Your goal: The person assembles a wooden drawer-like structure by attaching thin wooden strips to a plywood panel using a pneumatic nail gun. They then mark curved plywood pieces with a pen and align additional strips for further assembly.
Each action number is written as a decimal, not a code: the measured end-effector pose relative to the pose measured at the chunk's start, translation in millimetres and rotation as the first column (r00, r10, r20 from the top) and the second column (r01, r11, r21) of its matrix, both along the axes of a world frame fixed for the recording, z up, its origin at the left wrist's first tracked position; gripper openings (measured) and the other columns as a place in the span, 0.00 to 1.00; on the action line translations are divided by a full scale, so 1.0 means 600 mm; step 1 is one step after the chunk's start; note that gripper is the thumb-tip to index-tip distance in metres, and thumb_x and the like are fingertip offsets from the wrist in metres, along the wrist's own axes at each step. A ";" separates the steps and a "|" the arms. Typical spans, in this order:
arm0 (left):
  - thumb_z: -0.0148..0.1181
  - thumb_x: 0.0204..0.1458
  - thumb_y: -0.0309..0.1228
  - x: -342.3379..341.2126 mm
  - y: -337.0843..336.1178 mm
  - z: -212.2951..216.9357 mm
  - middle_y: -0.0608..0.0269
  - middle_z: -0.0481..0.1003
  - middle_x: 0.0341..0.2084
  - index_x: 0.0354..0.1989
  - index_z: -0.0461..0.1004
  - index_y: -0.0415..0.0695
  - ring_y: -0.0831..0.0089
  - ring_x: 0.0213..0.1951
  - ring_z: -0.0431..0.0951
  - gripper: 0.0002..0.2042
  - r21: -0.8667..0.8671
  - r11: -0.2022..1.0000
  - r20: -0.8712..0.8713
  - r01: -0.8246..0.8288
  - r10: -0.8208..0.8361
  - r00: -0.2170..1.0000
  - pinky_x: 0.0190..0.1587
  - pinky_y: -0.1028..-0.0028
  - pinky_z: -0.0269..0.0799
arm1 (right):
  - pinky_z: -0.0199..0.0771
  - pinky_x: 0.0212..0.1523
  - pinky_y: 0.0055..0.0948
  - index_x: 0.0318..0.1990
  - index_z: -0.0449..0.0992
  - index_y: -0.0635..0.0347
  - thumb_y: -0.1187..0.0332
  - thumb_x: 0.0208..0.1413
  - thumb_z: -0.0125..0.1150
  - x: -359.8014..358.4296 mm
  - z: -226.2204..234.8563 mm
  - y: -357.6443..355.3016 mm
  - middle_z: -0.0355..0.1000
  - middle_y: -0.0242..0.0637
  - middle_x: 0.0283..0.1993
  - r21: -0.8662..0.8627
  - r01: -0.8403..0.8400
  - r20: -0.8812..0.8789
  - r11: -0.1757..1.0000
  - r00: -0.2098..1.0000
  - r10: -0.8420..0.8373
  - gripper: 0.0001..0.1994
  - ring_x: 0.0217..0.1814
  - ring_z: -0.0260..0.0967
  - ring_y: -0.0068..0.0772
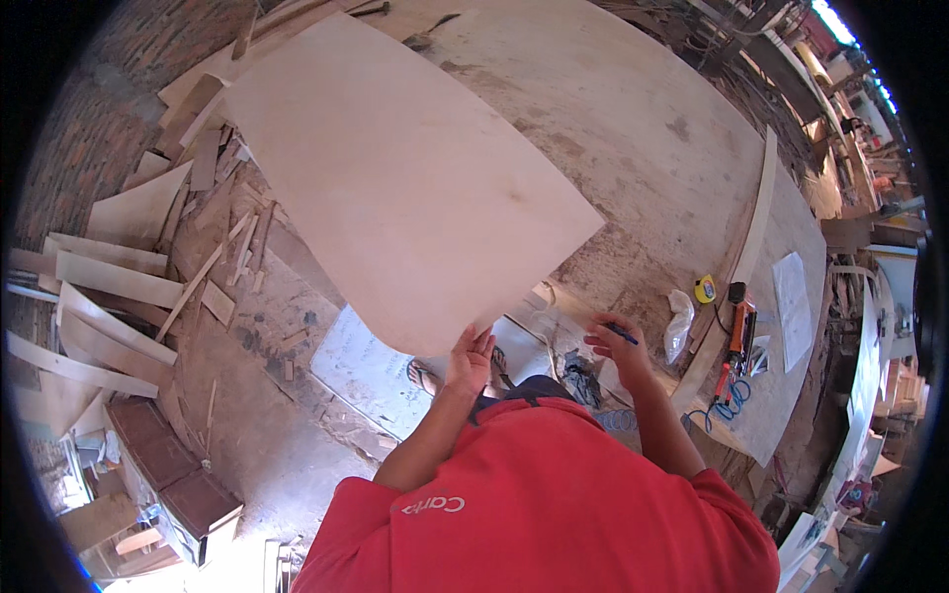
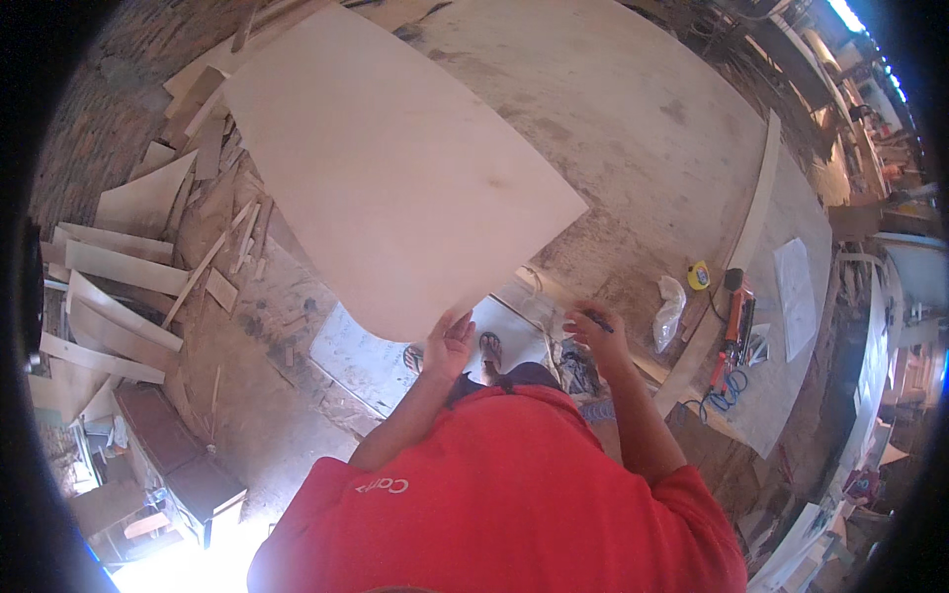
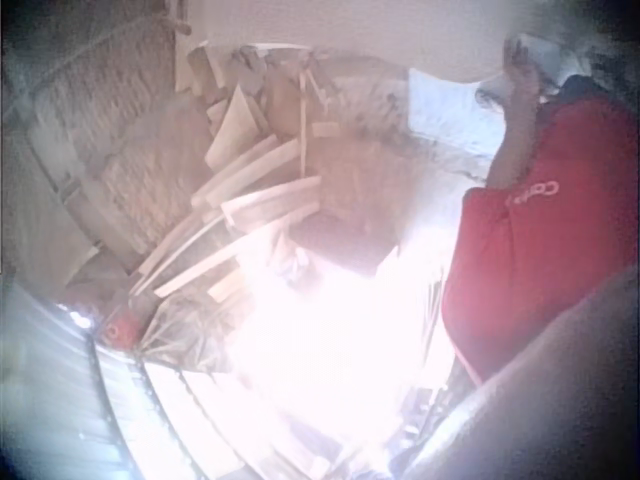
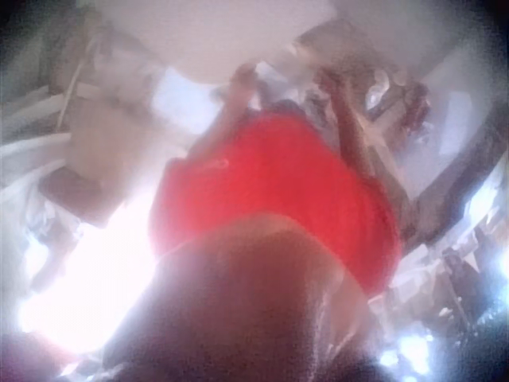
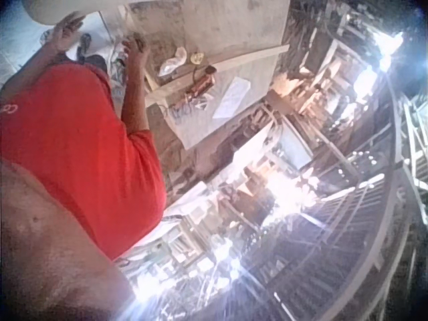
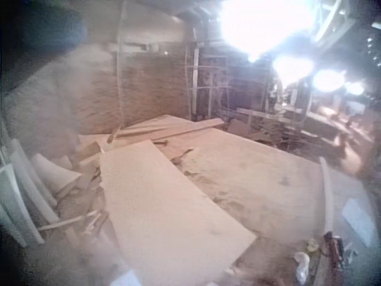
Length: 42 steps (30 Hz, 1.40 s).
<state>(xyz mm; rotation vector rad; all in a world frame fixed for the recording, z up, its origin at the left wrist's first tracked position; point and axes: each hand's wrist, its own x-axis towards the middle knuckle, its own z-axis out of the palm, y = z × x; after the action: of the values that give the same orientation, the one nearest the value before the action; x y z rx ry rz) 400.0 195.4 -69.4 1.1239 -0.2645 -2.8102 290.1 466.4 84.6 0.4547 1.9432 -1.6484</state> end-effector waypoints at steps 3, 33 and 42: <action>0.64 0.60 0.31 0.006 -0.006 0.031 0.52 0.79 0.53 0.56 0.74 0.43 0.56 0.56 0.80 0.16 0.002 0.999 0.036 -0.043 0.043 0.998 0.64 0.56 0.71 | 0.78 0.46 0.32 0.58 0.77 0.61 0.63 0.67 0.61 -0.026 0.022 0.034 0.81 0.36 0.43 -0.083 0.085 -0.115 0.993 0.989 -0.094 0.17 0.43 0.82 0.34; 0.70 0.54 0.54 0.162 -0.286 0.516 0.52 0.76 0.44 0.56 0.70 0.40 0.59 0.42 0.82 0.32 -0.687 0.698 0.198 -0.204 0.450 0.871 0.49 0.61 0.82 | 0.75 0.41 0.24 0.37 0.82 0.67 0.72 0.60 0.68 -0.251 0.347 -0.254 0.80 0.32 0.31 0.103 -0.837 -0.576 0.538 0.390 0.718 0.06 0.35 0.77 0.20; 0.70 0.54 0.54 0.165 -0.297 0.520 0.51 0.79 0.41 0.51 0.72 0.41 0.59 0.38 0.85 0.29 -0.698 0.692 0.180 -0.185 0.420 0.890 0.48 0.61 0.84 | 0.76 0.39 0.25 0.37 0.82 0.67 0.73 0.59 0.68 -0.256 0.353 -0.261 0.81 0.35 0.31 0.168 -0.828 -0.567 0.535 0.363 0.740 0.05 0.33 0.78 0.22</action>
<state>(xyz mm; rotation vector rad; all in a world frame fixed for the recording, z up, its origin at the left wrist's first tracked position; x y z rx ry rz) 498.9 17.2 242.5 1.2710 -0.9309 -1.9342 136.5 310.1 296.7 -1.0836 1.8799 -1.2608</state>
